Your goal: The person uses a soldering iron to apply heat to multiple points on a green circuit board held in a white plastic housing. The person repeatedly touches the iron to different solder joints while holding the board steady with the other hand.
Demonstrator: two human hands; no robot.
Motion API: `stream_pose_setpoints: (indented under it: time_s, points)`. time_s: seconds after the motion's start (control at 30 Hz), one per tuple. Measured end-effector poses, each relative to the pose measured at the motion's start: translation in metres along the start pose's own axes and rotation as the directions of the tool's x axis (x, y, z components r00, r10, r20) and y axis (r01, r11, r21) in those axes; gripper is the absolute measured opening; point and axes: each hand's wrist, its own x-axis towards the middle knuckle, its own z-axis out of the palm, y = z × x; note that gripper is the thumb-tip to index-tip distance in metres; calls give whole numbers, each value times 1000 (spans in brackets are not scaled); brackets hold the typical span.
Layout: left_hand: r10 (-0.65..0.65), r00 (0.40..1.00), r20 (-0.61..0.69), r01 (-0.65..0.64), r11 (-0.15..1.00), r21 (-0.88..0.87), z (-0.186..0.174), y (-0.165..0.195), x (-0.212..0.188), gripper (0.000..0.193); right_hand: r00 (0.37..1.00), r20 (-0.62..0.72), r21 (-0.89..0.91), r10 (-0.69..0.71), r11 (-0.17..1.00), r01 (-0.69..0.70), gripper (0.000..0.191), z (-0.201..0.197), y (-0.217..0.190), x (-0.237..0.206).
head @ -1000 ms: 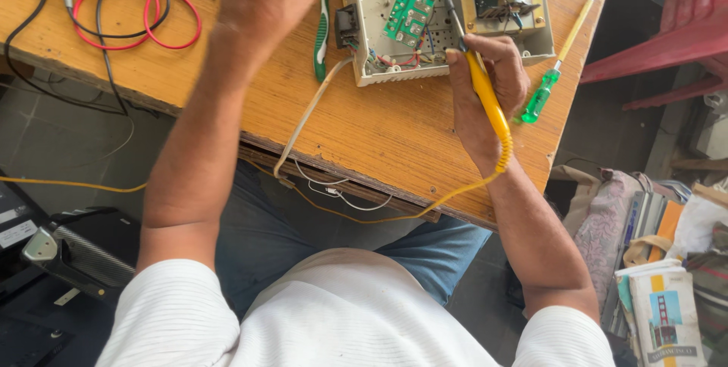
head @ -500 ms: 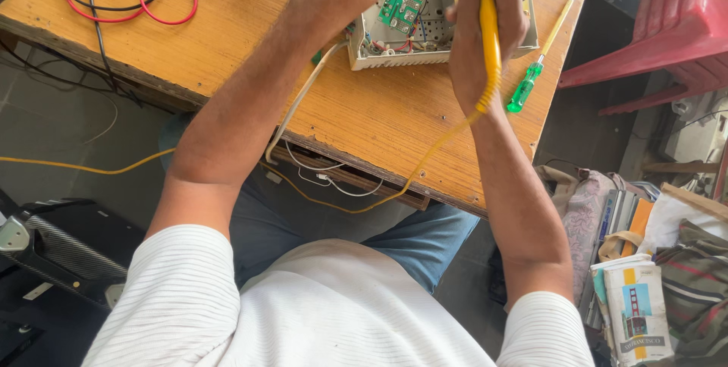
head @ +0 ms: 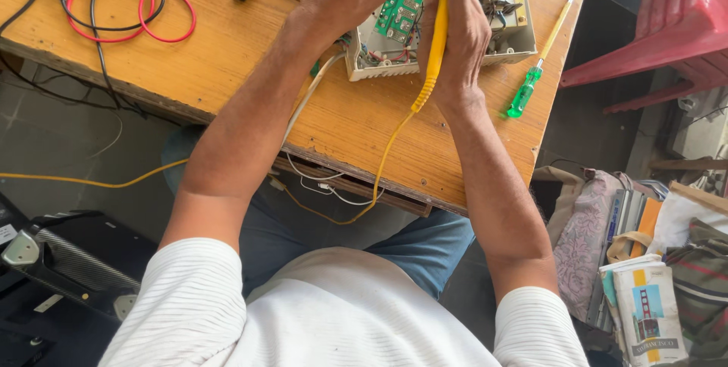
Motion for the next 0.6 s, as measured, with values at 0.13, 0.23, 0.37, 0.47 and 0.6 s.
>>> stream_pose_setpoints:
  time_s: [0.13, 0.23, 0.37, 0.47, 0.6]
  points:
    - [-5, 998, 64, 12, 994, -106, -10, 8, 3, 28, 999, 4, -21, -32, 999, 32, 34, 5, -1, 0]
    - [-10, 985, 174, 37, 988, -150, -19, 15, 6, 37, 998, 57, -79, -12, 997, 16, 40, 4, -1, 0]
    - [103, 976, 194, -74, 986, -149, -24, 27, 6, 45, 992, 128, -142, -7, 990, 26, 64, 0, 3, -2]
    - [73, 952, 298, -7, 976, -219, -23, 36, 5, 50, 992, 118, -143, 53, 989, -36, 67, 1, 7, -3]
    - [111, 937, 331, -50, 981, -186, -25, 40, 6, 61, 982, 172, -184, 82, 982, -50, 70, 4, 9, -4]
